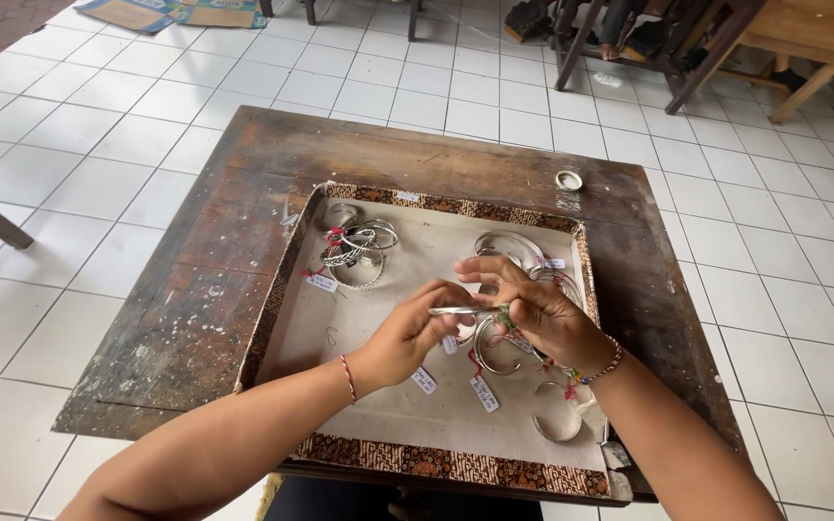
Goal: Inspecting and organizing silver bracelets in a tray on a wooden table
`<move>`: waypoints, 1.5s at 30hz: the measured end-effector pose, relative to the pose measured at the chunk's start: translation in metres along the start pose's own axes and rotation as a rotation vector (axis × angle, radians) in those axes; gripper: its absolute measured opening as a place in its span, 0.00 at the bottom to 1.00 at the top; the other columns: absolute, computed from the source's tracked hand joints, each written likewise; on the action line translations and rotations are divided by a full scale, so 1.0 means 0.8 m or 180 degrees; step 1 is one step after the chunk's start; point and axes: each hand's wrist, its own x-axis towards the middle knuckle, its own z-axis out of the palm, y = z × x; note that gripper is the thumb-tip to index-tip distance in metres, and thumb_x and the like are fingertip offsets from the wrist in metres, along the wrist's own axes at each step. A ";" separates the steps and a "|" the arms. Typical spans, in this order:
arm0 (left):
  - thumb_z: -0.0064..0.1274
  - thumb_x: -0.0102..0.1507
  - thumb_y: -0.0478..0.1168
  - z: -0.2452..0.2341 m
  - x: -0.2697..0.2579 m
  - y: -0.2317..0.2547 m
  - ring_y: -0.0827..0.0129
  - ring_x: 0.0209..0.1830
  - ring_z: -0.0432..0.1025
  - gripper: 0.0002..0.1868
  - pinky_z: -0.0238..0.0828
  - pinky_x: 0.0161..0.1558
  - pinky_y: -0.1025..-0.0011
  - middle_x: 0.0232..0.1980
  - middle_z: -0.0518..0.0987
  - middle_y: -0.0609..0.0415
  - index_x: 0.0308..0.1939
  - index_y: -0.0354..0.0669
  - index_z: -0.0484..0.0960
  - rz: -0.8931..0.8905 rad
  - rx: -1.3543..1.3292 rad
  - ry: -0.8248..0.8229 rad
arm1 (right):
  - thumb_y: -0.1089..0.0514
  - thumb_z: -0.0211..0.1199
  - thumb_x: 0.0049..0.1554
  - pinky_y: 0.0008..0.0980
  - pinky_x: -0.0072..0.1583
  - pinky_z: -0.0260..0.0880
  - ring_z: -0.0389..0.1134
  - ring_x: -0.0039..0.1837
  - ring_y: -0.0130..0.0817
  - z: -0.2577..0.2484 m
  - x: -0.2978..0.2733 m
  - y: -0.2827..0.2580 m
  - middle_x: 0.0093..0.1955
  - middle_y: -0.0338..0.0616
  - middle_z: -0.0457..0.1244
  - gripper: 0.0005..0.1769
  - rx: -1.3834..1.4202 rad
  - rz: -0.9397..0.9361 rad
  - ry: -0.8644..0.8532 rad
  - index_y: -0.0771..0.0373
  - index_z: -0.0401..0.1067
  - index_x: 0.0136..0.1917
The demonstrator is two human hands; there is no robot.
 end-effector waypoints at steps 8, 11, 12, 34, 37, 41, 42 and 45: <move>0.44 0.72 0.44 -0.019 -0.005 -0.015 0.42 0.37 0.75 0.18 0.75 0.43 0.55 0.31 0.77 0.44 0.31 0.36 0.75 -0.0032 0.1532 -0.0096 | 0.42 0.50 0.66 0.71 0.70 0.50 0.54 0.75 0.63 -0.008 -0.004 0.016 0.72 0.62 0.55 0.27 -0.1086 0.0293 -0.0006 0.64 0.68 0.36; 0.44 0.71 0.44 -0.015 -0.006 -0.009 0.41 0.35 0.75 0.18 0.75 0.39 0.53 0.31 0.76 0.44 0.30 0.36 0.74 -0.0074 0.1910 -0.0319 | 0.46 0.49 0.66 0.73 0.69 0.51 0.55 0.74 0.66 -0.009 -0.009 0.021 0.72 0.62 0.56 0.24 -0.1523 0.0387 -0.0035 0.65 0.67 0.36; 0.45 0.71 0.45 -0.015 -0.004 -0.008 0.40 0.35 0.75 0.19 0.75 0.37 0.53 0.30 0.75 0.44 0.29 0.36 0.73 -0.0031 0.2001 -0.0391 | 0.46 0.49 0.66 0.76 0.69 0.51 0.56 0.73 0.66 -0.008 -0.009 0.020 0.72 0.63 0.56 0.24 -0.1599 0.0428 -0.0004 0.64 0.67 0.35; 0.42 0.73 0.45 -0.006 -0.013 -0.017 0.42 0.33 0.73 0.16 0.73 0.41 0.53 0.32 0.76 0.42 0.35 0.39 0.76 0.0174 0.0734 -0.0529 | 0.45 0.45 0.67 0.56 0.68 0.56 0.57 0.73 0.61 0.005 0.003 -0.015 0.71 0.65 0.56 0.24 -0.1002 0.0457 -0.0281 0.63 0.66 0.37; 0.42 0.73 0.49 -0.006 -0.001 -0.007 0.48 0.35 0.72 0.19 0.72 0.43 0.59 0.32 0.74 0.47 0.34 0.42 0.75 0.0388 0.0482 -0.0365 | 0.39 0.46 0.66 0.54 0.69 0.55 0.55 0.73 0.53 -0.009 -0.003 -0.007 0.71 0.60 0.55 0.24 -0.0205 0.0298 0.0307 0.58 0.63 0.40; 0.32 0.75 0.50 -0.007 0.005 0.018 0.48 0.49 0.72 0.22 0.69 0.53 0.56 0.49 0.75 0.44 0.38 0.42 0.76 0.0522 0.0660 -0.0105 | 0.39 0.45 0.67 0.51 0.67 0.59 0.58 0.58 0.36 -0.011 0.003 -0.017 0.69 0.58 0.55 0.25 0.0123 0.0181 0.0267 0.62 0.67 0.49; 0.31 0.75 0.50 -0.008 0.005 0.030 0.49 0.46 0.72 0.23 0.70 0.51 0.57 0.47 0.76 0.44 0.35 0.42 0.74 0.0496 0.0734 -0.0029 | 0.39 0.43 0.67 0.50 0.67 0.61 0.58 0.48 0.25 -0.004 0.004 -0.022 0.67 0.56 0.57 0.27 0.0048 0.0166 0.0160 0.65 0.68 0.56; 0.32 0.75 0.50 -0.008 -0.002 0.012 0.55 0.38 0.71 0.22 0.69 0.45 0.62 0.39 0.76 0.47 0.34 0.44 0.73 0.0316 0.0571 0.0005 | 0.42 0.43 0.68 0.42 0.56 0.65 0.60 0.44 0.30 -0.012 -0.003 -0.021 0.67 0.62 0.56 0.25 -0.0216 0.0163 -0.0033 0.64 0.70 0.53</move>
